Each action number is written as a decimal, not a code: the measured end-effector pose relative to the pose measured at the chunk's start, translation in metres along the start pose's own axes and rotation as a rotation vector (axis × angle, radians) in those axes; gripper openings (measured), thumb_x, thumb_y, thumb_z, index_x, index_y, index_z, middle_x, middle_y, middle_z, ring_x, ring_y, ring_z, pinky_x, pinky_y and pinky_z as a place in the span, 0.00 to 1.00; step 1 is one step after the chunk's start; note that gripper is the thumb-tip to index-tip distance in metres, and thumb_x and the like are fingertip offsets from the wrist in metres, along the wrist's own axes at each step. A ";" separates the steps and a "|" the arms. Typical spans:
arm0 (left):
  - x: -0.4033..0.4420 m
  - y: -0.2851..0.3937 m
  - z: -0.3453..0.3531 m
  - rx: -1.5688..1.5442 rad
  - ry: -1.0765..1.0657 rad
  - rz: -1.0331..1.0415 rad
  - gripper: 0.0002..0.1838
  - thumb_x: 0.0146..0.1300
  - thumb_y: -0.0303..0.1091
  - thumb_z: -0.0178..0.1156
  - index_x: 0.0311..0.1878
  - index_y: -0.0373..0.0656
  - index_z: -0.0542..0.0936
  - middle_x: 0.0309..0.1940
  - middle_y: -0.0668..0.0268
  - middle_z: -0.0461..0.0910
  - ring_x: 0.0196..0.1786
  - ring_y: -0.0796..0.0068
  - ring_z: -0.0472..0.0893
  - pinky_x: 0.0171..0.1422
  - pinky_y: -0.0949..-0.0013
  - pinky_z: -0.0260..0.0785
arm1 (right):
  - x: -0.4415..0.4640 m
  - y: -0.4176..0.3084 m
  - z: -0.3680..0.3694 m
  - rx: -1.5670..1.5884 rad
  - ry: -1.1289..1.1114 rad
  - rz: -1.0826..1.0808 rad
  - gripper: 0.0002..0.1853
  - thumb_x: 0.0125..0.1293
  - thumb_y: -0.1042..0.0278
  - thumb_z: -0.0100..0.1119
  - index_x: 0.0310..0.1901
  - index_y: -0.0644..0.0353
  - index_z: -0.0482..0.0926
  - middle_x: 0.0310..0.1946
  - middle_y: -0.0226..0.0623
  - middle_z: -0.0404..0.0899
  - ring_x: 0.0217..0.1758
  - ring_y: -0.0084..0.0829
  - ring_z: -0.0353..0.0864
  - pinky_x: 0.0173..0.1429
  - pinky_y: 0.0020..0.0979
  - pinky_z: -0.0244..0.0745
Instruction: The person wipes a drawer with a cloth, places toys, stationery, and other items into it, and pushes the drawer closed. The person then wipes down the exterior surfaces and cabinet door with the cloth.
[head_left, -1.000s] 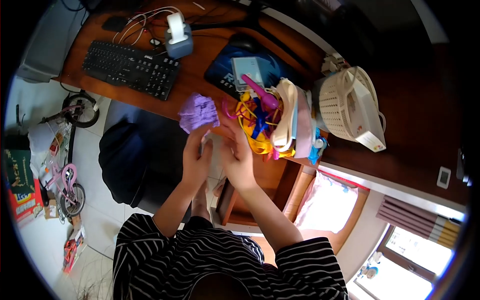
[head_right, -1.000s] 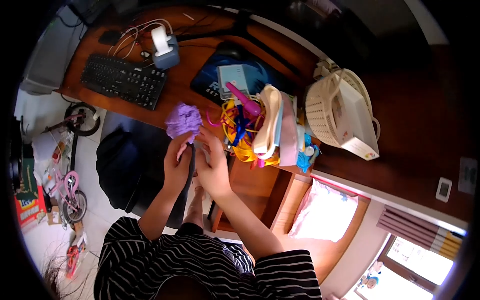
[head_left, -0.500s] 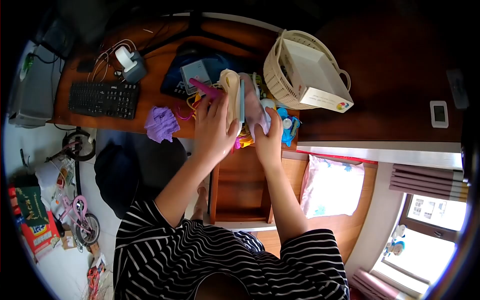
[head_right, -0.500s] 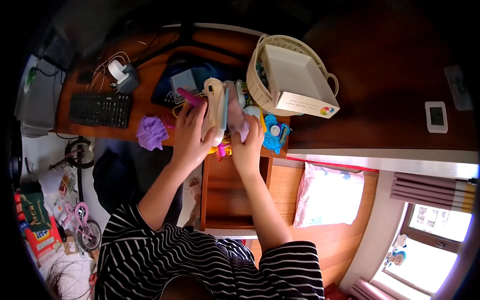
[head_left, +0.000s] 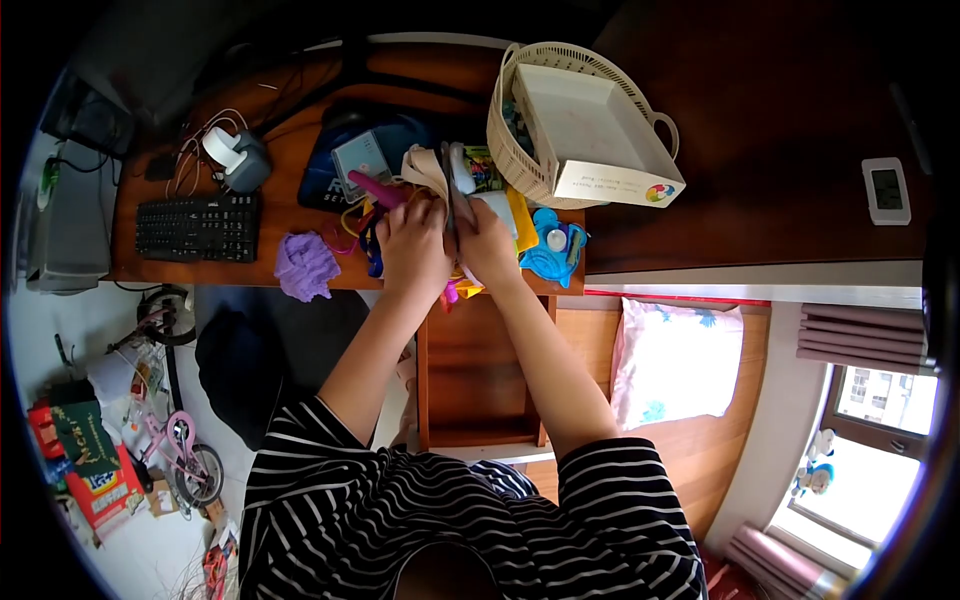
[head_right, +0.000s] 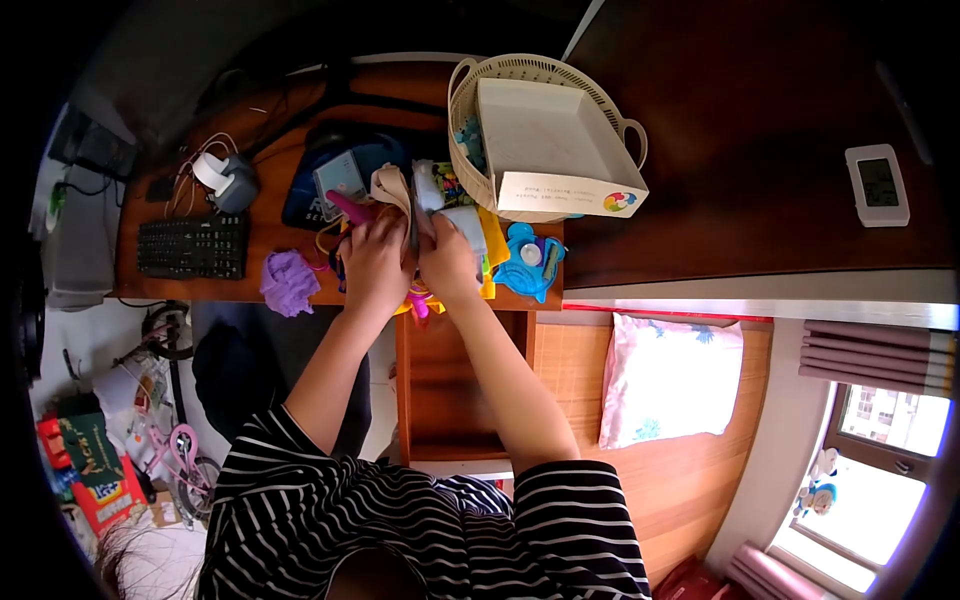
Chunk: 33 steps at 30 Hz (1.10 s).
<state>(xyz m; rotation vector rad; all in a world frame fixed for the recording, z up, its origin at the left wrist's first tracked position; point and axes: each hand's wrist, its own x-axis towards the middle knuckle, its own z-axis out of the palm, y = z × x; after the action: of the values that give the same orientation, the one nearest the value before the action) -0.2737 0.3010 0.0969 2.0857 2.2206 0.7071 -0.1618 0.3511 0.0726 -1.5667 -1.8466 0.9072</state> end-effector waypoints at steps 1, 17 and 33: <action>-0.001 0.003 0.002 -0.043 -0.046 -0.030 0.21 0.52 0.32 0.62 0.52 0.42 0.76 0.47 0.62 0.78 0.54 0.62 0.71 0.58 0.58 0.55 | -0.003 -0.006 -0.005 0.076 -0.033 0.092 0.12 0.61 0.67 0.55 0.43 0.63 0.75 0.36 0.50 0.79 0.40 0.50 0.77 0.46 0.38 0.72; -0.048 0.050 -0.023 -0.774 -0.128 0.035 0.30 0.51 0.27 0.59 0.60 0.34 0.66 0.60 0.45 0.66 0.60 0.46 0.69 0.63 0.55 0.63 | -0.050 -0.023 -0.050 1.115 -0.063 0.293 0.28 0.60 0.75 0.61 0.61 0.63 0.65 0.49 0.36 0.76 0.49 0.25 0.75 0.52 0.26 0.72; -0.154 0.049 -0.036 -1.141 -0.100 -0.401 0.23 0.67 0.32 0.54 0.63 0.40 0.65 0.48 0.61 0.70 0.47 0.77 0.69 0.54 0.73 0.62 | -0.179 -0.010 -0.088 1.203 -0.012 0.453 0.19 0.66 0.77 0.55 0.58 0.62 0.67 0.51 0.34 0.76 0.51 0.24 0.76 0.55 0.28 0.72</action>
<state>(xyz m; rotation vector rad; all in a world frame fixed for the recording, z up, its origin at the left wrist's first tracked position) -0.2218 0.1436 0.1003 1.0454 1.4601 1.3261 -0.0699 0.1860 0.1381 -1.1157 -0.5851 1.7549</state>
